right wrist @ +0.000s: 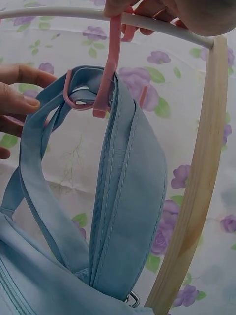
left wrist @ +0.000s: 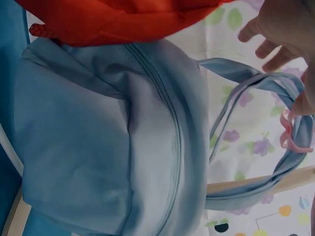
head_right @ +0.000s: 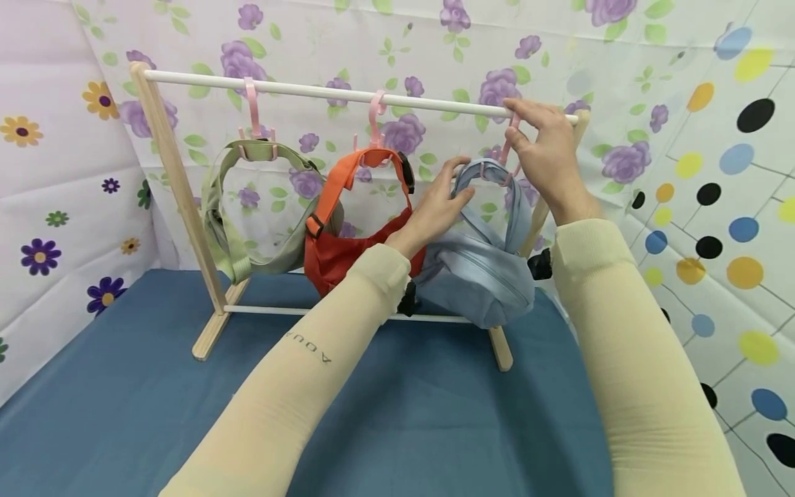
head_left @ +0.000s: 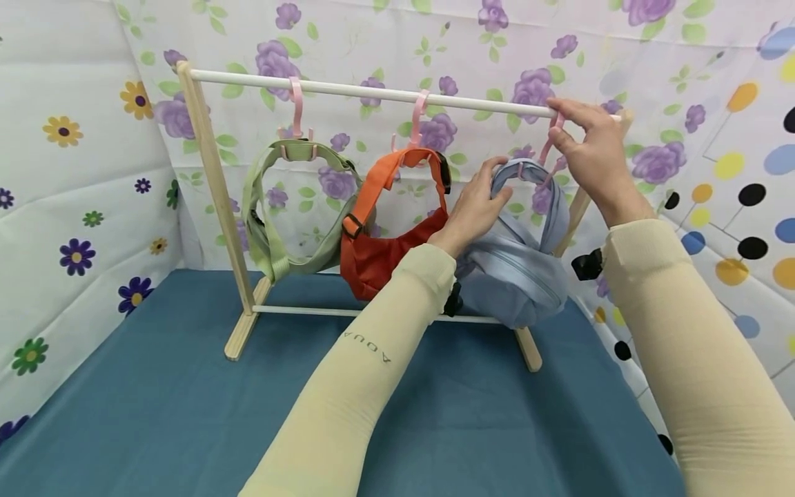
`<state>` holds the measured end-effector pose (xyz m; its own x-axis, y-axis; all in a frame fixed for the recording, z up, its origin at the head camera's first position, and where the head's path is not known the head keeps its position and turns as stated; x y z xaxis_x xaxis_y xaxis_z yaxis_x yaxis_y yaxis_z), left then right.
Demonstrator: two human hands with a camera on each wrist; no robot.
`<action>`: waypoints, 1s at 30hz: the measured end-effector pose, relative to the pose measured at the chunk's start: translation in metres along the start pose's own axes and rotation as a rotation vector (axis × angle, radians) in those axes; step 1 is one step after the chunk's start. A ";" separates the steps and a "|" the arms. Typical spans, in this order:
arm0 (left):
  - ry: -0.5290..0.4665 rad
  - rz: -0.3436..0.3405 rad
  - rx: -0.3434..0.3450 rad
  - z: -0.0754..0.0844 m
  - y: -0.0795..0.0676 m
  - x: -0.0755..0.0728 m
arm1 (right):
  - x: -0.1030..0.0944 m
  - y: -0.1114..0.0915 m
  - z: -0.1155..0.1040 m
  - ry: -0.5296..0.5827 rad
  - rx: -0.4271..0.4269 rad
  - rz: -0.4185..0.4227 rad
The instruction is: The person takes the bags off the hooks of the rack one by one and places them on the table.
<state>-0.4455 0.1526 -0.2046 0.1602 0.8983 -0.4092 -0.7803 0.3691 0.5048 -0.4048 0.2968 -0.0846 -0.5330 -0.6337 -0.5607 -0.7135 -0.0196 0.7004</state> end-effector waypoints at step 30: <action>0.098 0.209 0.123 0.027 0.002 -0.017 | -0.001 0.001 0.002 0.017 -0.012 -0.011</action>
<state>-0.4334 0.1445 -0.1765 -0.0606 0.9329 -0.3549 -0.7104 0.2095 0.6719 -0.4056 0.2990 -0.0841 -0.5167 -0.6468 -0.5610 -0.7139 -0.0361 0.6993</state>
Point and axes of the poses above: each hand's wrist, its own y-axis towards the middle knuckle, its own x-axis out of the palm, z = x × y, the point moved 8 cm from there along y, towards the middle knuckle, and after that the axes turned 5 degrees about -y, right-handed, at the moved point
